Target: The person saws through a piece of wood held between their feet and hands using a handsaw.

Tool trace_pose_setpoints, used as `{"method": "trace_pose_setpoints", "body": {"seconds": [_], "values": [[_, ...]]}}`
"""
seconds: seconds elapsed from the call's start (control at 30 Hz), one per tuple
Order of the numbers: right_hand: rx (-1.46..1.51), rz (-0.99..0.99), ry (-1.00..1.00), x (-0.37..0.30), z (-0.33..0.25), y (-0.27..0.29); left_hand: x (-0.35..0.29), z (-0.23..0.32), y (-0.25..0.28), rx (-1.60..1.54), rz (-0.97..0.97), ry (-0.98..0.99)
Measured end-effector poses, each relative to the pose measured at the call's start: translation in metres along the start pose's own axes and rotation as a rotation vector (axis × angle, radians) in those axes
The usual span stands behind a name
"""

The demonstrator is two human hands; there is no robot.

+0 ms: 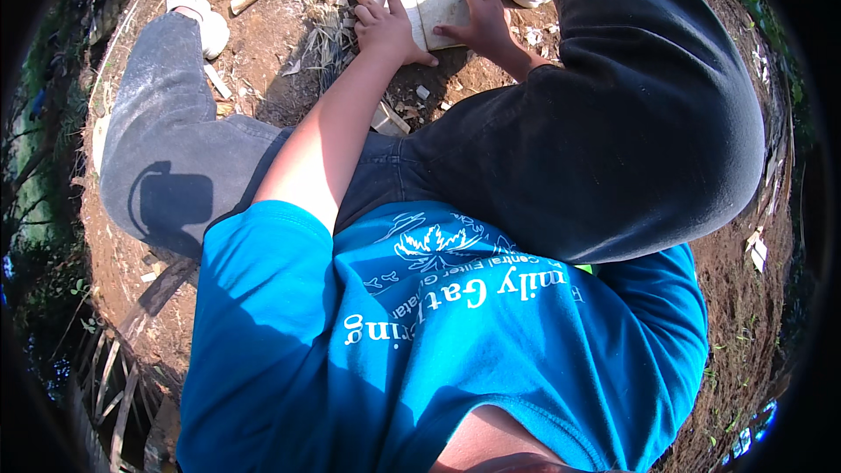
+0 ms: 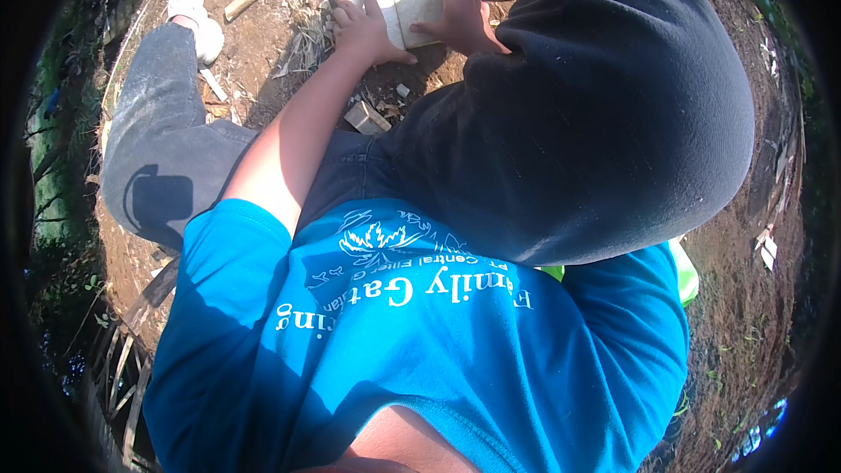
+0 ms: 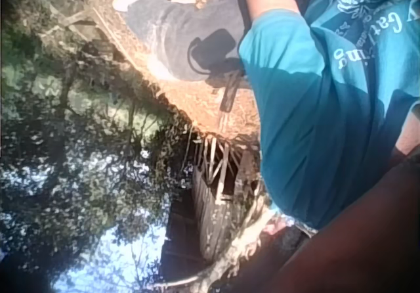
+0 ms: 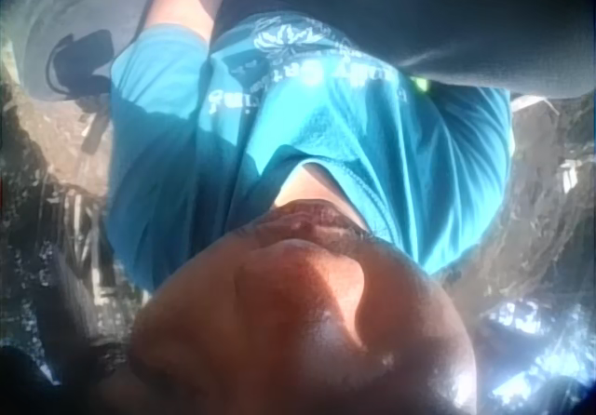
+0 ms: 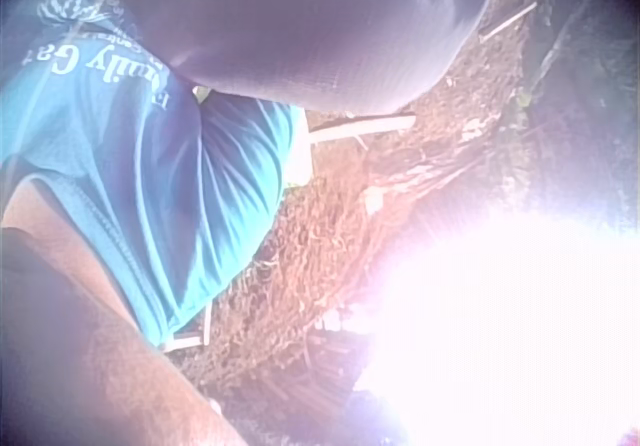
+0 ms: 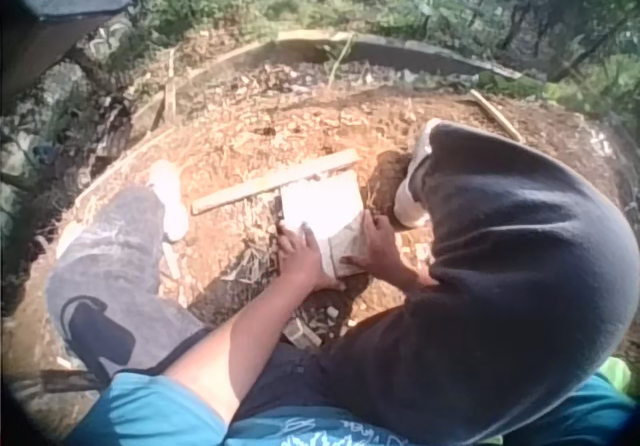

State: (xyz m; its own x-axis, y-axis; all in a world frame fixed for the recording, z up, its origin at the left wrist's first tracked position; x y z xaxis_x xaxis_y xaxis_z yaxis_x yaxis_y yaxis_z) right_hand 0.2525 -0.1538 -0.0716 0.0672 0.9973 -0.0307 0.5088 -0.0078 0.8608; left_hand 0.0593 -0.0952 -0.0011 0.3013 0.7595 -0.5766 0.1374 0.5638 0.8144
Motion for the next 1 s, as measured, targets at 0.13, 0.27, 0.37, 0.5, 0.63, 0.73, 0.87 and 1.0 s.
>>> {"method": "trace_pose_setpoints", "body": {"seconds": [0.13,0.27,0.37,0.5,0.63,0.73,0.87,1.0], "values": [[-0.018,-0.010,-0.008,0.000,-0.009,0.001,-0.002,-0.008,0.008,-0.027,-0.007,0.023],[0.021,-0.002,0.043,0.003,0.005,0.002,-0.004,-0.004,0.020,-0.011,0.005,-0.021],[0.051,0.047,0.125,0.000,0.007,-0.001,-0.005,-0.006,0.014,0.043,0.024,-0.023],[0.062,0.024,0.105,-0.001,0.015,-0.005,-0.010,-0.007,0.022,0.046,-0.003,-0.023],[-0.011,0.281,0.336,0.004,-0.025,0.011,-0.013,-0.012,0.013,0.015,-0.010,0.012],[0.041,0.161,0.266,0.003,-0.005,0.005,-0.012,-0.009,0.012,0.005,0.011,0.006],[0.047,0.055,0.187,-0.003,0.017,-0.006,-0.009,-0.005,0.017,0.020,-0.010,0.007],[0.051,0.013,0.101,-0.003,-0.004,0.001,-0.005,-0.008,0.018,-0.016,-0.040,0.006]]}}
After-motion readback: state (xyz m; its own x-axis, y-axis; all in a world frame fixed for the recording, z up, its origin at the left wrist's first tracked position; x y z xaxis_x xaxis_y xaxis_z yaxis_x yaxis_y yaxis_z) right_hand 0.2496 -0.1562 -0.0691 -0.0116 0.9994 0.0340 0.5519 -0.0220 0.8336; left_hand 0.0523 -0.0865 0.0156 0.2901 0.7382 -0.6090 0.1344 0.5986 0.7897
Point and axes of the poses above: each hand's wrist, its own x-axis towards the middle knuckle, its own y-axis out of the back of the hand, z = x × y, the point moved 1 cm from there along x, towards the middle knuckle
